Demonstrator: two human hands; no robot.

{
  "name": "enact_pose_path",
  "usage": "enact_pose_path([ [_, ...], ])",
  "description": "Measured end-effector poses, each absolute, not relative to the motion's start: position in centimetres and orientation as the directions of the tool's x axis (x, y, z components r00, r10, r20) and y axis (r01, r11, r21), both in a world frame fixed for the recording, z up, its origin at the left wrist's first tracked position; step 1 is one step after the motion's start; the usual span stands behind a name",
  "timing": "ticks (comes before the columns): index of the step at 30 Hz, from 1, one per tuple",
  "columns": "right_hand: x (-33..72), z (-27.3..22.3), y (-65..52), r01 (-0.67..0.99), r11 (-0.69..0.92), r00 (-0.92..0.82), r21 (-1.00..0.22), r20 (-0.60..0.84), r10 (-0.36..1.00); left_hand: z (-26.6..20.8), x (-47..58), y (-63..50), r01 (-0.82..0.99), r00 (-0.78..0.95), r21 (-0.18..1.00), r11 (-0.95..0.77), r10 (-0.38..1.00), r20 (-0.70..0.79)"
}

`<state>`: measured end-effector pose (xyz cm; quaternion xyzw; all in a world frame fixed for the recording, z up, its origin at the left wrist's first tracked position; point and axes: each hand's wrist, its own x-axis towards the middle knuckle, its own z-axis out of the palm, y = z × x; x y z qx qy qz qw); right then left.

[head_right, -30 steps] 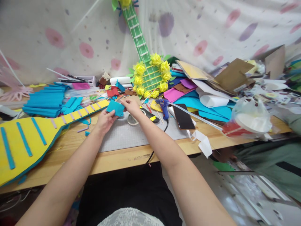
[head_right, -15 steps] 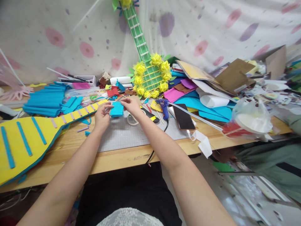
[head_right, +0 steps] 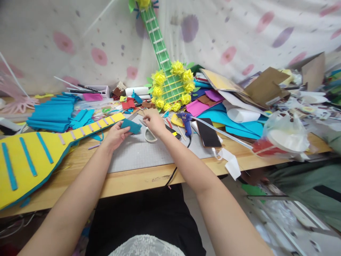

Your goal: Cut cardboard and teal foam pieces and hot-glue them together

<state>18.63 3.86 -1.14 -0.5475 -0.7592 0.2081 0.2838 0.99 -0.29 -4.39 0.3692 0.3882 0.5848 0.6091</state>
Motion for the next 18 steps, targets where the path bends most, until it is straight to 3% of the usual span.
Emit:
enact_pose_path([
  [2,19.6,-1.6,3.0,0.866,0.317,-0.281,-0.386,0.147,0.948,-4.5,0.8,-0.1,-0.458,0.014,0.889,0.024,1.0,-0.02],
  [4,20.1,-1.8,2.2,0.912,0.362,-0.345,-0.195,0.116,0.931,-4.5,0.7,0.0,-0.482,0.015,0.876,0.018,1.0,-0.012],
  [8,19.8,-1.8,1.2,0.939,0.343,-0.339,-0.017,0.102,0.935,-4.3,0.7,-0.1,-0.508,0.019,0.861,0.019,1.0,-0.011],
  [14,18.9,-1.2,1.3,0.962,0.272,-0.271,0.015,-0.043,0.962,-4.2,0.7,-0.2,-0.528,-0.049,0.849,-0.009,0.999,-0.02],
  [18,20.4,-0.5,2.1,0.955,0.218,-0.25,-0.203,-0.148,0.957,-4.0,0.7,-0.1,-0.516,-0.074,0.857,-0.02,0.997,-0.022],
])
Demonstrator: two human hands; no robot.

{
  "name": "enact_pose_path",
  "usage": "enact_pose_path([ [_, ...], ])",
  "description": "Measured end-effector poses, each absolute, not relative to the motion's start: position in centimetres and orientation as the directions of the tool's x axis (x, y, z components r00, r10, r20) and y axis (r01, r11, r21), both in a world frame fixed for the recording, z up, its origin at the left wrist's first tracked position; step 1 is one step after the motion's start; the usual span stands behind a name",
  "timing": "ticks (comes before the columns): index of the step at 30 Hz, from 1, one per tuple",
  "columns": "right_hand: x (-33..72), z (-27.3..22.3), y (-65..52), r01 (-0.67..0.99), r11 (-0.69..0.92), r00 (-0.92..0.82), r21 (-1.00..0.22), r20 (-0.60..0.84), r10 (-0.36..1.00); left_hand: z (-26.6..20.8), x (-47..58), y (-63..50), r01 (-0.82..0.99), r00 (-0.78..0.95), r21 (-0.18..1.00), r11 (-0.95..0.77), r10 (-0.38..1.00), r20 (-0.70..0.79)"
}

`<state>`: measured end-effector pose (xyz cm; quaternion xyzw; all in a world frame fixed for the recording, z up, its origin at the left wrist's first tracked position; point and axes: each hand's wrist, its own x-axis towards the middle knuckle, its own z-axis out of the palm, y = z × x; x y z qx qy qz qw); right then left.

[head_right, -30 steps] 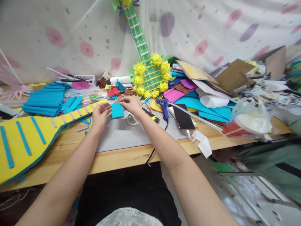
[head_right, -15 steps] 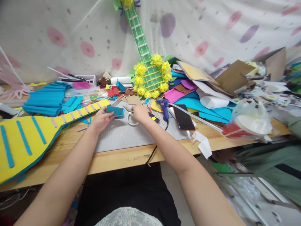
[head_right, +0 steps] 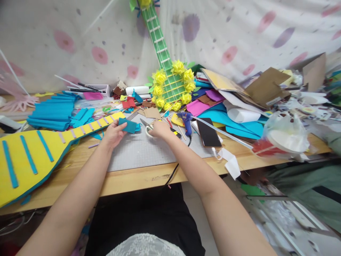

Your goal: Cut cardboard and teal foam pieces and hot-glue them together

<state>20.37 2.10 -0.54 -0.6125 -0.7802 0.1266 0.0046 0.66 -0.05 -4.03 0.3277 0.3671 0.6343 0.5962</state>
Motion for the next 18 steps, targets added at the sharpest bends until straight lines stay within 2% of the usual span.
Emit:
enact_pose_path([
  [3,22.4,-0.5,2.9,0.859,0.197,-0.298,-0.473,-0.148,0.943,-3.9,0.5,0.0,-0.523,-0.089,0.852,-0.014,0.995,-0.038],
  [4,22.9,-0.5,3.0,0.798,0.228,-0.343,-0.558,-0.109,0.933,-3.9,0.5,0.0,-0.528,-0.092,0.849,-0.01,0.995,-0.046],
  [6,23.7,-0.7,3.1,0.697,0.299,-0.389,-0.651,0.007,0.921,-3.9,0.4,0.1,-0.529,-0.084,0.848,-0.003,0.995,-0.049],
  [9,23.7,-0.7,2.6,0.655,0.376,-0.402,-0.656,0.12,0.908,-4.1,0.5,0.0,-0.502,-0.057,0.865,-0.017,0.998,-0.013],
  [13,22.7,-0.2,1.5,0.654,0.43,-0.451,-0.622,0.135,0.882,-4.4,0.7,-0.1,-0.461,-0.019,0.887,-0.038,0.999,0.033],
  [18,21.9,0.2,0.7,0.714,0.529,-0.535,-0.458,0.13,0.835,-4.4,0.8,-0.2,-0.443,0.001,0.894,-0.06,0.998,0.067],
])
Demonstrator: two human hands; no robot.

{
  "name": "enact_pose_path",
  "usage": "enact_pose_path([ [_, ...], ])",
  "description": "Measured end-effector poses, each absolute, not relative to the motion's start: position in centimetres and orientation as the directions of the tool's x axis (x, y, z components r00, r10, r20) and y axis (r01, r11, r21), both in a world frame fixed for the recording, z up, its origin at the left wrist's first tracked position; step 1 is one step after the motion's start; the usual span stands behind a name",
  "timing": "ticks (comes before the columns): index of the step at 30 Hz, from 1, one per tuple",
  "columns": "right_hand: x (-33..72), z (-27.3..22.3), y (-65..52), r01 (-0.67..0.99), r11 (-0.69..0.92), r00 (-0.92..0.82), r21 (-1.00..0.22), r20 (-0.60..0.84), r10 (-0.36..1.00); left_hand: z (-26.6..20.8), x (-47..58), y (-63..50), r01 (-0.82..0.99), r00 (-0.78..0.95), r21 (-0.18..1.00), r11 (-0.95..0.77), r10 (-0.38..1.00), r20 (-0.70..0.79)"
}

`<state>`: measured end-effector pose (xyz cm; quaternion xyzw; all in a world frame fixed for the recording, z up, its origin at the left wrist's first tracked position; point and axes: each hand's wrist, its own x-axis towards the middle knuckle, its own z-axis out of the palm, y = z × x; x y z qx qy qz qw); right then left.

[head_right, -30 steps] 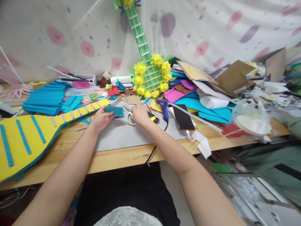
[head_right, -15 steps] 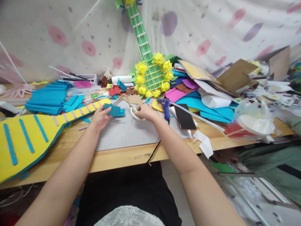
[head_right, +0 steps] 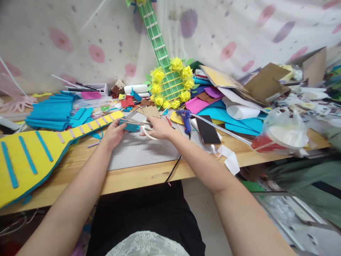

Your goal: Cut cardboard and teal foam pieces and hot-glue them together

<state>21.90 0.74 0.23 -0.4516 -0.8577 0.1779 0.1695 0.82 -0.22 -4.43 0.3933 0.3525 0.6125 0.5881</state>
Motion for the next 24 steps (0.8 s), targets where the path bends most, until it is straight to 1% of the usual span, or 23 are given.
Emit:
enact_pose_path([
  [4,21.8,0.5,0.7,0.749,0.544,-0.547,-0.377,0.111,0.83,-4.3,0.9,-0.3,-0.462,0.001,0.885,-0.059,0.998,0.067],
  [8,22.1,0.8,0.7,0.752,0.561,-0.565,-0.347,0.1,0.819,-4.2,0.9,-0.4,-0.472,0.009,0.88,-0.056,0.998,0.068],
  [16,23.1,1.4,0.5,0.769,0.541,-0.548,-0.339,0.085,0.832,-4.1,0.9,-0.4,-0.491,-0.008,0.867,-0.08,0.996,0.087],
  [24,23.4,1.2,0.8,0.738,0.575,-0.57,-0.353,0.13,0.812,-4.2,0.9,-0.4,-0.505,0.003,0.861,-0.064,0.997,0.076],
])
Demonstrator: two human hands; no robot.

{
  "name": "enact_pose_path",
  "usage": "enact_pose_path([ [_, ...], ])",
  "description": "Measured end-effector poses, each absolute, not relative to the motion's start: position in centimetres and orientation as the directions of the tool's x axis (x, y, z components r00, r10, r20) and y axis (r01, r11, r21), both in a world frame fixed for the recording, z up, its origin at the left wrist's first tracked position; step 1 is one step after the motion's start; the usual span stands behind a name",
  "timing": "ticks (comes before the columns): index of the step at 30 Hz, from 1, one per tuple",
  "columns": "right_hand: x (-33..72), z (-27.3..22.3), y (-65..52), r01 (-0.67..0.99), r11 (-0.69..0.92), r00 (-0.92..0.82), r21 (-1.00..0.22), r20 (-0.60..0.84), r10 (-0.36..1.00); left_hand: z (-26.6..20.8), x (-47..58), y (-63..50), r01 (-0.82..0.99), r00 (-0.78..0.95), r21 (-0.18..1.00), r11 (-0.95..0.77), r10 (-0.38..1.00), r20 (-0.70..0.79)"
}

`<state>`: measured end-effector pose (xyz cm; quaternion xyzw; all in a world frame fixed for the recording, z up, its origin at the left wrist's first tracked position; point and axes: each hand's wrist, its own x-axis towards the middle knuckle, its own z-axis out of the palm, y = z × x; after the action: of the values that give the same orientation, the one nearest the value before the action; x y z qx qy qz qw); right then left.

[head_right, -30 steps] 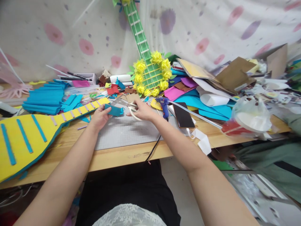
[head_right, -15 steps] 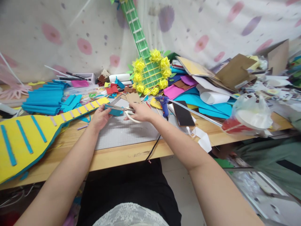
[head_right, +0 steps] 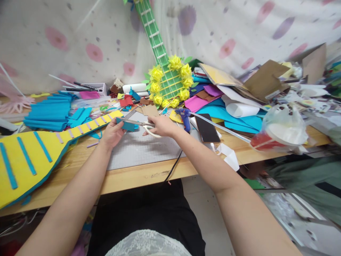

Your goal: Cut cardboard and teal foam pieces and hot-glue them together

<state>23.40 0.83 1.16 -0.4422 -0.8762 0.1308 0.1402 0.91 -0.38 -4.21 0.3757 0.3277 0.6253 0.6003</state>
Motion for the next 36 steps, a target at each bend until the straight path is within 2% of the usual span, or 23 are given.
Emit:
enact_pose_path([
  [14,23.4,1.0,1.1,0.754,0.551,-0.542,-0.358,0.135,0.829,-4.0,1.1,-0.5,-0.517,0.009,0.854,-0.055,0.998,0.07],
  [25,23.4,1.4,1.3,0.784,0.47,-0.47,-0.406,0.106,0.876,-4.2,1.0,-0.4,-0.507,0.004,0.86,-0.057,0.998,0.069],
  [31,23.2,0.8,1.5,0.817,0.42,-0.415,-0.396,0.104,0.904,-4.0,0.9,-0.3,-0.509,-0.069,0.859,-0.052,0.997,0.02],
  [36,22.7,-0.7,1.7,0.887,0.304,-0.299,-0.347,0.07,0.952,-4.1,0.8,0.2,-0.517,-0.149,0.854,-0.052,0.988,-0.03],
])
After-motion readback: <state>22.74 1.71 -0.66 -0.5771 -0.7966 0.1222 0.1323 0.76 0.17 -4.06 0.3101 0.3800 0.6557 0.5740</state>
